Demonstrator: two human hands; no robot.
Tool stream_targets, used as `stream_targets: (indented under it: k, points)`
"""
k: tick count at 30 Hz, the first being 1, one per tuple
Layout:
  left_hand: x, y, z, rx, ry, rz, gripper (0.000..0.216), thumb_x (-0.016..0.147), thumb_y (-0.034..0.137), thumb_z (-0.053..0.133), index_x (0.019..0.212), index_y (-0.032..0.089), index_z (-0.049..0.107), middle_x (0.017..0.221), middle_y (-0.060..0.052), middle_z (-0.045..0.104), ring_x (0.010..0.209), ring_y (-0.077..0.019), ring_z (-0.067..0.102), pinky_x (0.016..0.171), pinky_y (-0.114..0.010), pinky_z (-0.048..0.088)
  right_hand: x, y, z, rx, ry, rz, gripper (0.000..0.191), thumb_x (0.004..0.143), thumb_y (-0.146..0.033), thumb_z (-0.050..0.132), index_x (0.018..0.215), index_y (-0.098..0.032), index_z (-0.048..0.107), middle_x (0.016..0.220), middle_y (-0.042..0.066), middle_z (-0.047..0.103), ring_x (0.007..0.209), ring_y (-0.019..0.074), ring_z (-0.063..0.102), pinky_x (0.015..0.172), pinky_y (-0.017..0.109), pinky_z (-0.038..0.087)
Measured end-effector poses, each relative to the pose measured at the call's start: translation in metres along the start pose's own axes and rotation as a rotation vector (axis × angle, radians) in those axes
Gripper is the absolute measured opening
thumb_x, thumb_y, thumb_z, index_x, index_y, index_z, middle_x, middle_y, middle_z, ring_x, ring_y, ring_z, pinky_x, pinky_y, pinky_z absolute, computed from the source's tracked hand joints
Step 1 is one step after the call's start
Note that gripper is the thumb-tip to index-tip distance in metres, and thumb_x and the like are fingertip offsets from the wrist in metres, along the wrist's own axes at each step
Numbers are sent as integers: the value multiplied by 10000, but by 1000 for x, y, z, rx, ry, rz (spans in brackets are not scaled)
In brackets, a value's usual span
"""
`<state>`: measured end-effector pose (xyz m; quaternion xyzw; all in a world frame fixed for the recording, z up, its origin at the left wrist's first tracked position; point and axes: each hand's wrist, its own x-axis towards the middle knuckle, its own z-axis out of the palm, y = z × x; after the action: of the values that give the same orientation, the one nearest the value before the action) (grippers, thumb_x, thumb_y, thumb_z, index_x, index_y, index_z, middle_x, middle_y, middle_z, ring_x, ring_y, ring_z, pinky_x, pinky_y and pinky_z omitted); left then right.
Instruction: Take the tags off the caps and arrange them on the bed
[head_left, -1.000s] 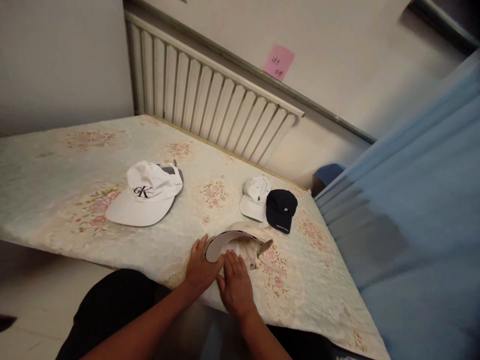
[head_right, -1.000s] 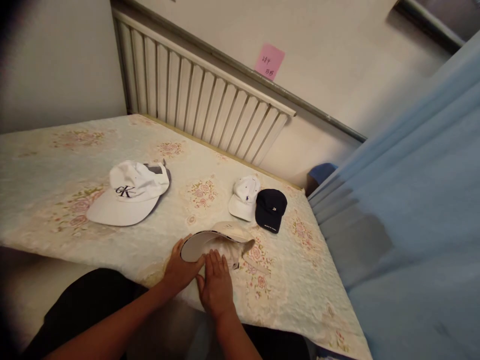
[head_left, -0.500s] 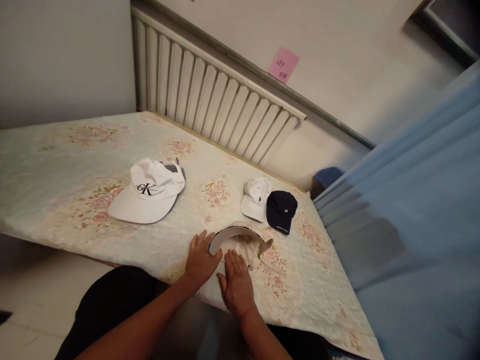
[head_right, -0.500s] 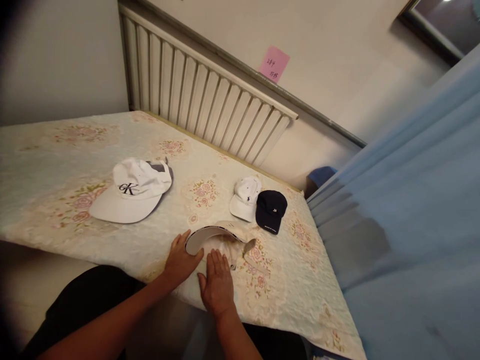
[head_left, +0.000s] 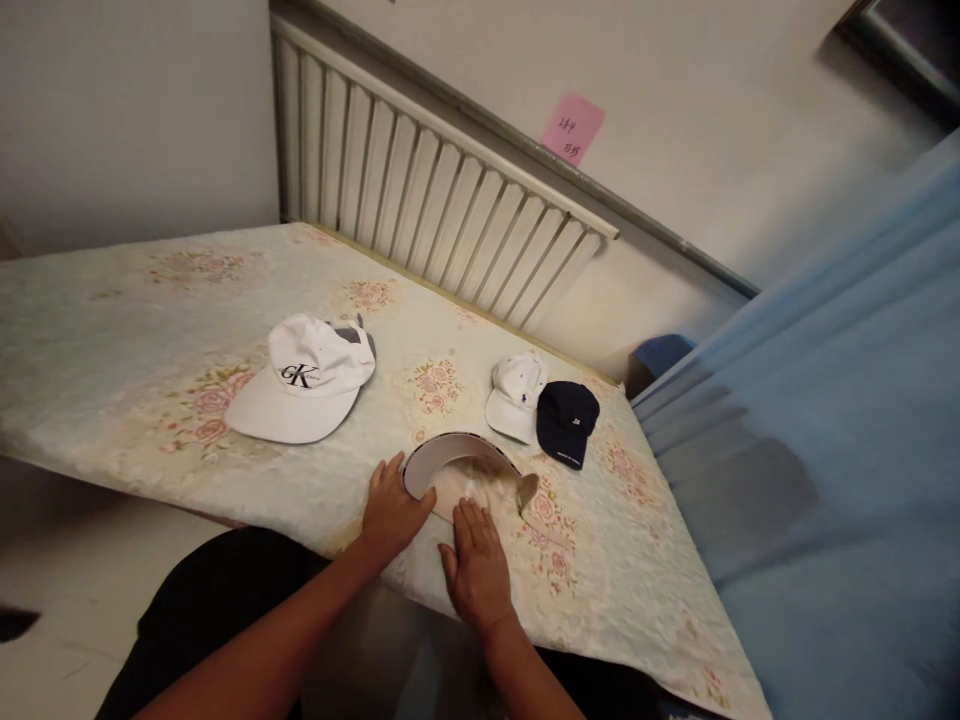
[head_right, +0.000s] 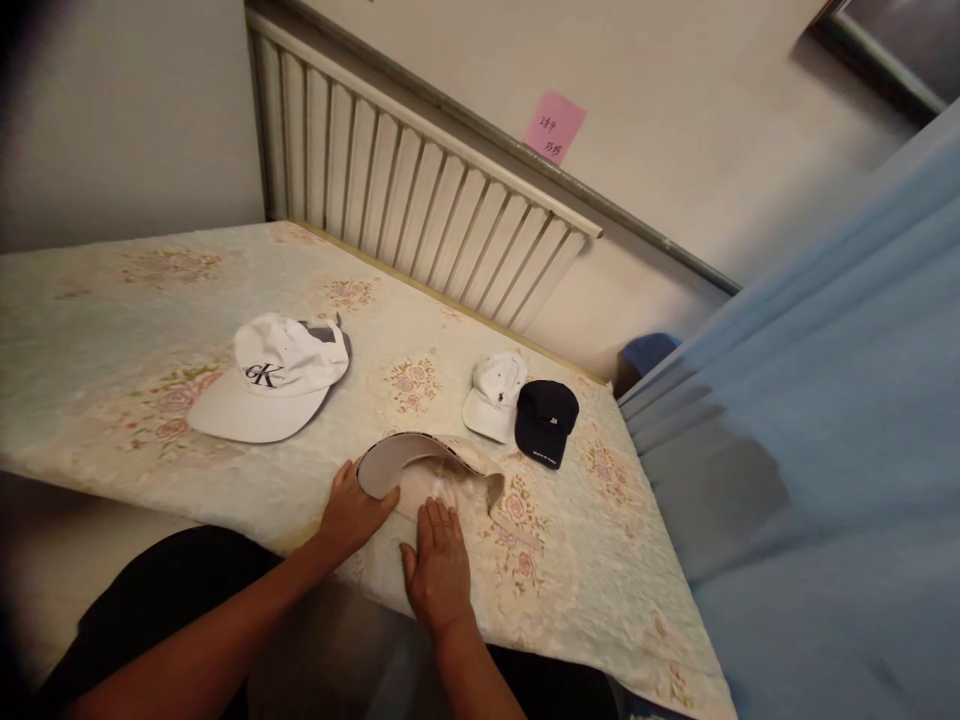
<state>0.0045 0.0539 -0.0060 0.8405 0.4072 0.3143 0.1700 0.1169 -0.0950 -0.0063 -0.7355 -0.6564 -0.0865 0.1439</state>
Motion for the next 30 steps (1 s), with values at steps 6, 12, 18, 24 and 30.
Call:
stream_targets:
  k: [6,12,18,24,30]
  points:
    - [0,-3,-3,2,-13,22,441,792,348,528,1180,150,594,1198,-114,627,1296,-326,391,1115,-514,203,0,0,-1,2,2,-9,519,909,-255,491,1396,-99,398,1452,155,393,1384,278,277,1123,515,278]
    - [3,-7,-10,-102,46,-174,591,754,457,580,1230,110,529,1230,-151,587,1223,-320,472,1066,-466,328,0,-1,-1,-5,18,-18,509,912,-262,491,1387,-98,411,1442,162,405,1373,281,300,1117,520,289]
    - [2,-10,-27,-228,22,-211,403,806,466,525,1048,151,589,984,-103,643,981,-286,584,881,-424,451,-1,-1,0,10,61,-15,516,900,-264,514,1383,-107,422,1429,160,425,1364,278,320,1107,513,313]
    - [-11,-13,-51,-201,69,-297,307,829,509,482,759,210,481,724,-9,546,723,-205,542,655,-311,423,-1,-1,-2,5,34,-8,505,909,-269,496,1377,-92,425,1439,164,409,1362,289,318,1108,521,306]
    - [-40,-3,-51,-300,-166,-183,378,910,446,378,617,207,396,570,33,455,548,-132,436,558,-261,340,-1,-1,0,24,30,-7,516,900,-255,496,1386,-103,412,1439,157,409,1364,286,314,1108,527,301]
